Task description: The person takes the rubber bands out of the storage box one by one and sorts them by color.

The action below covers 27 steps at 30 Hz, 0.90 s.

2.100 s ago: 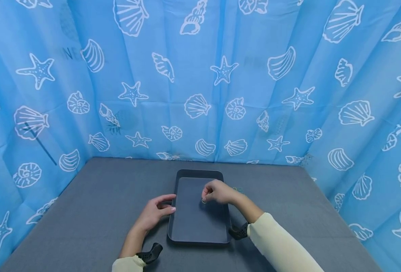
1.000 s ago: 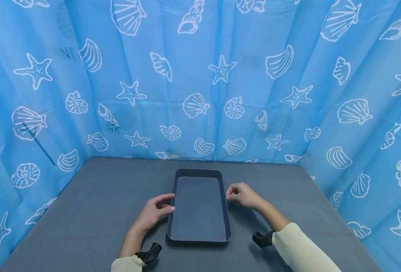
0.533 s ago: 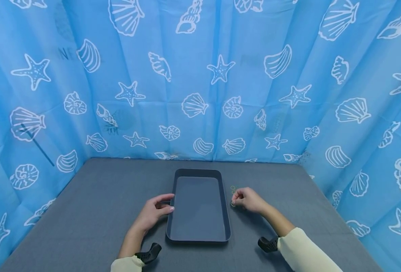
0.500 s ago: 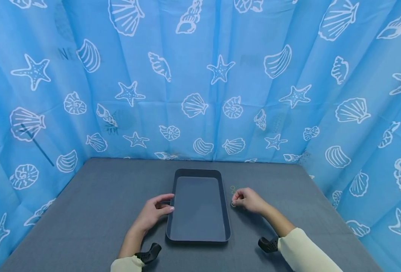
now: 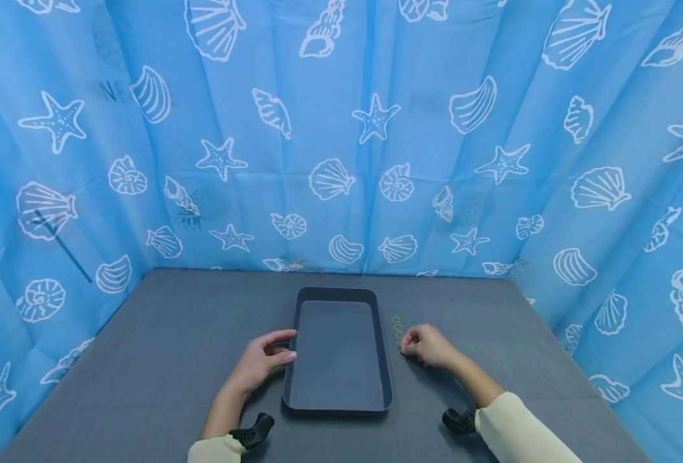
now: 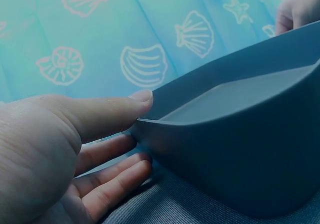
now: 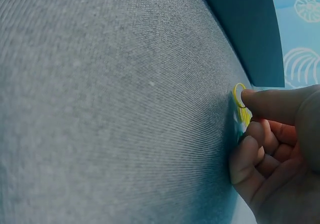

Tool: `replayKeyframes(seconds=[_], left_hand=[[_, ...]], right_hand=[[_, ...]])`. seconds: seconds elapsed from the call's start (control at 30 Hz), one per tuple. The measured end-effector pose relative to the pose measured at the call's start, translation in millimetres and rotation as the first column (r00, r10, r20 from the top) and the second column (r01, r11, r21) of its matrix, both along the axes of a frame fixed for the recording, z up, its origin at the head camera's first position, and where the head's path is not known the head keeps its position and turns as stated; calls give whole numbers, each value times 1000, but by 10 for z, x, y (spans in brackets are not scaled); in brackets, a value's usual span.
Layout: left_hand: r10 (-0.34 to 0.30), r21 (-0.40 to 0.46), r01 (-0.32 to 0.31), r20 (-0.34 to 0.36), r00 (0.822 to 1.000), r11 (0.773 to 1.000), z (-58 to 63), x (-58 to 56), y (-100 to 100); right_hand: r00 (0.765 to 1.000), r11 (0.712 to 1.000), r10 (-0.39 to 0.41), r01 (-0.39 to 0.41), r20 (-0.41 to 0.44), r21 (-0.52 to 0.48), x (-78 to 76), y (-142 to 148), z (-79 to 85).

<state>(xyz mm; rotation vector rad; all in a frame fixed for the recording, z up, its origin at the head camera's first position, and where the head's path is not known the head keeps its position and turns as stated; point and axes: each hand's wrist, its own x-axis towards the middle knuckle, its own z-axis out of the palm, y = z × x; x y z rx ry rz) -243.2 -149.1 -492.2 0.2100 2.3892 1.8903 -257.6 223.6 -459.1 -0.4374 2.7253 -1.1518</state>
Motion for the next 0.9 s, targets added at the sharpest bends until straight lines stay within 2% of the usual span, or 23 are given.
replayKeyframes(seconds=[0.53,0.77,0.9], left_hand=[[0,6,0,2,1000,1000,8,-33,18],[-1,64,1,0,1000,998,-18,-21,-3],[7,110,-4,-30,1000,994,-33,-34,-46]], right_hand=[[997,997,-73,72,-14,-10,7,33,-58],[996,988,-92,89,-13,-129,54,95,-74],[992,974,-124,116,-29,-195,124,181,-84]])
